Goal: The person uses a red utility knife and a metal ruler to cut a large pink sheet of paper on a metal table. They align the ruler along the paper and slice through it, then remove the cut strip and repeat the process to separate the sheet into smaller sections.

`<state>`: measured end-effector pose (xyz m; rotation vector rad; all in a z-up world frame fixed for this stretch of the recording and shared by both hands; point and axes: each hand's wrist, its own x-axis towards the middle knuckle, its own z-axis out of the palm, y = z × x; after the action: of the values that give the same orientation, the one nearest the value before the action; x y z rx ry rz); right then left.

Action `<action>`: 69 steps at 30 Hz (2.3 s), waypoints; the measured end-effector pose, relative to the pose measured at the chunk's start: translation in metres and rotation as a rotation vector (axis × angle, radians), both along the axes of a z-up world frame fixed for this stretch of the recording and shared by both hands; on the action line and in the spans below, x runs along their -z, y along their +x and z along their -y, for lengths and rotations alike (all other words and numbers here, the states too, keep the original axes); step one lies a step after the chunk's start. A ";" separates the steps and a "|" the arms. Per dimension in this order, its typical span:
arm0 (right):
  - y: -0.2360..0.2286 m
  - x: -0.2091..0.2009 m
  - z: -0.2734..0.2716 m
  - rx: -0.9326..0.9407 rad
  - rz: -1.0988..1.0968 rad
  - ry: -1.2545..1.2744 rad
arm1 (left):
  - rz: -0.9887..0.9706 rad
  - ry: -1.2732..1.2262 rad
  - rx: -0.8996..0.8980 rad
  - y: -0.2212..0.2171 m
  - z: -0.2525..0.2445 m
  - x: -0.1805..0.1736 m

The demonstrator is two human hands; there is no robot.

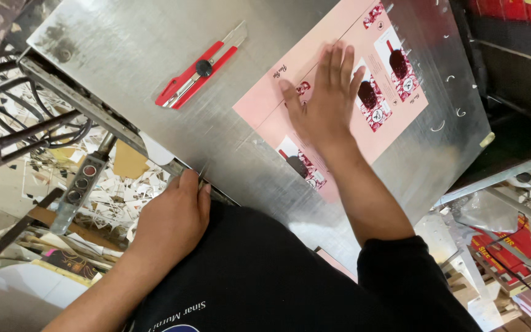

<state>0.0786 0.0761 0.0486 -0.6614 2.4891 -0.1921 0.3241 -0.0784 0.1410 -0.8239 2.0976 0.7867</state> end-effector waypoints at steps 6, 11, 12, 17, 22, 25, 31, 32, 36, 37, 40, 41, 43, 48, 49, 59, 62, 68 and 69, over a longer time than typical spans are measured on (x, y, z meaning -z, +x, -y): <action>-0.083 0.035 0.001 0.057 -0.126 0.050 | -0.067 -0.012 0.017 0.005 -0.001 0.006; -0.096 0.046 0.009 0.102 -0.236 -0.035 | -0.058 -0.034 0.026 0.003 0.005 0.002; -0.088 0.039 0.010 0.115 -0.237 -0.034 | -0.059 -0.034 0.039 0.004 0.006 0.000; -0.022 0.027 0.003 -0.054 -0.227 -0.072 | -0.186 0.000 0.074 0.000 0.018 -0.009; 0.093 -0.036 0.014 -0.172 -0.088 -0.025 | -0.320 0.053 0.221 -0.022 0.019 -0.023; 0.144 -0.076 0.009 -0.111 0.058 -0.471 | -0.454 0.110 0.309 -0.044 0.013 -0.033; 0.197 -0.071 -0.009 0.213 1.113 -0.828 | -0.890 0.337 0.401 -0.081 -0.020 -0.005; 0.196 -0.079 -0.008 0.383 1.272 -0.773 | -0.932 0.424 0.399 -0.085 -0.027 0.005; 0.222 -0.069 -0.047 0.723 1.337 -1.193 | -1.237 -0.044 0.448 -0.122 0.021 0.047; 0.229 -0.065 -0.065 0.797 1.237 -1.207 | -1.058 -0.334 0.498 -0.130 0.037 0.052; 0.243 -0.072 -0.110 0.948 0.999 -1.263 | -0.818 -0.644 0.588 -0.136 0.060 0.075; 0.252 -0.079 -0.124 1.044 0.878 -1.288 | -0.746 -0.658 0.636 -0.129 0.065 0.084; 0.261 -0.071 -0.157 1.073 0.780 -1.281 | -0.831 -0.611 0.649 -0.127 0.066 0.089; 0.259 -0.089 -0.215 1.084 0.500 -1.091 | -1.028 -0.310 0.489 -0.104 -0.016 0.039; 0.256 -0.097 -0.221 1.134 0.497 -1.092 | -0.929 -0.025 0.262 -0.095 -0.043 0.022; 0.280 -0.042 -0.341 0.411 -0.093 -0.881 | -0.383 0.188 0.248 -0.033 -0.209 0.038; 0.285 -0.006 -0.359 0.298 -0.188 -0.845 | -0.417 0.082 0.288 -0.035 -0.231 0.040; 0.281 0.005 -0.356 0.237 -0.279 -0.819 | -0.463 -0.109 0.354 -0.048 -0.251 0.058; 0.280 0.004 -0.355 0.236 -0.275 -0.819 | -0.459 -0.108 0.352 -0.049 -0.252 0.059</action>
<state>0.3590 0.4311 0.0451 -0.7285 2.7041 -1.3335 0.2752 0.1739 0.0825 -0.3225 2.6143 0.7206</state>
